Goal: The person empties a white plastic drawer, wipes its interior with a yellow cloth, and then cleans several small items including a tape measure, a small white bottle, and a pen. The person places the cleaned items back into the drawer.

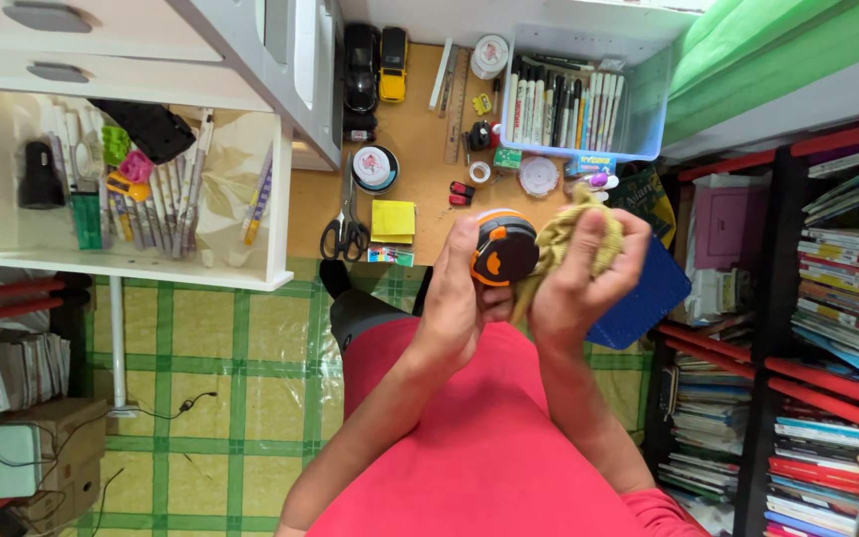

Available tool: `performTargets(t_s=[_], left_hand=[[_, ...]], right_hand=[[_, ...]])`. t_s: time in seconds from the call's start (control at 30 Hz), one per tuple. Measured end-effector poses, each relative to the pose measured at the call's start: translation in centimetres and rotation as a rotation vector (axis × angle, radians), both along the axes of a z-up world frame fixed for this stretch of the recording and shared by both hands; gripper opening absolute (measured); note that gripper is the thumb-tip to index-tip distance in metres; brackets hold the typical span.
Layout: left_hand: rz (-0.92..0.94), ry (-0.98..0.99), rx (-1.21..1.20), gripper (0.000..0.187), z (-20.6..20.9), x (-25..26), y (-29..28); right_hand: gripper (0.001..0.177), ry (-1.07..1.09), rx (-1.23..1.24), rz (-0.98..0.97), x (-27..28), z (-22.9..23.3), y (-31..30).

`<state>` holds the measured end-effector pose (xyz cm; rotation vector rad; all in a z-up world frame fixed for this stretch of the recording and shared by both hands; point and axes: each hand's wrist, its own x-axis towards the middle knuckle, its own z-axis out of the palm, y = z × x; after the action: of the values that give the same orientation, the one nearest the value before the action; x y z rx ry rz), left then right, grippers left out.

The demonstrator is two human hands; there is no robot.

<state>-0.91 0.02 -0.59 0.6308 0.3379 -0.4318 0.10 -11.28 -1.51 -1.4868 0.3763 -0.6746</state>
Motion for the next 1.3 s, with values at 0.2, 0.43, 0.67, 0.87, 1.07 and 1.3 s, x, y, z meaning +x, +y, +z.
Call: performTargets(t_s=[0.2, 0.43, 0.67, 0.87, 1.07, 1.3], left_hand=[[-0.042, 0.096, -0.049, 0.046, 0.7, 0.0, 0.1], [-0.013, -0.013, 0.119, 0.045, 1.8, 0.0, 0.3], [0.012, -0.03, 0.149, 0.043, 1.3, -0.1, 0.3], [-0.01, -0.039, 0.263, 0.038, -0.1, -0.6, 0.2], [0.012, -0.054, 0.259, 0.039, -0.5, -0.6, 0.0], [-0.009, 0.072, -0.064, 0.046, 0.0, -0.5, -0.5]], right_hand=[[0.022, -0.122, -0.54, 0.357, -1.4, 2.0, -0.4], [0.021, 0.008, -0.294, 0.543, -1.6, 2.7, -1.0], [0.018, -0.004, -0.021, 0.703, -1.1, 2.5, -1.8], [0.024, 0.003, 0.106, 0.735, -0.4, 1.2, -1.8], [0.022, -0.02, 0.012, 0.649, -0.7, 0.4, -1.4], [0.025, 0.096, 0.134, 0.266, 0.0, 0.1, -1.1]])
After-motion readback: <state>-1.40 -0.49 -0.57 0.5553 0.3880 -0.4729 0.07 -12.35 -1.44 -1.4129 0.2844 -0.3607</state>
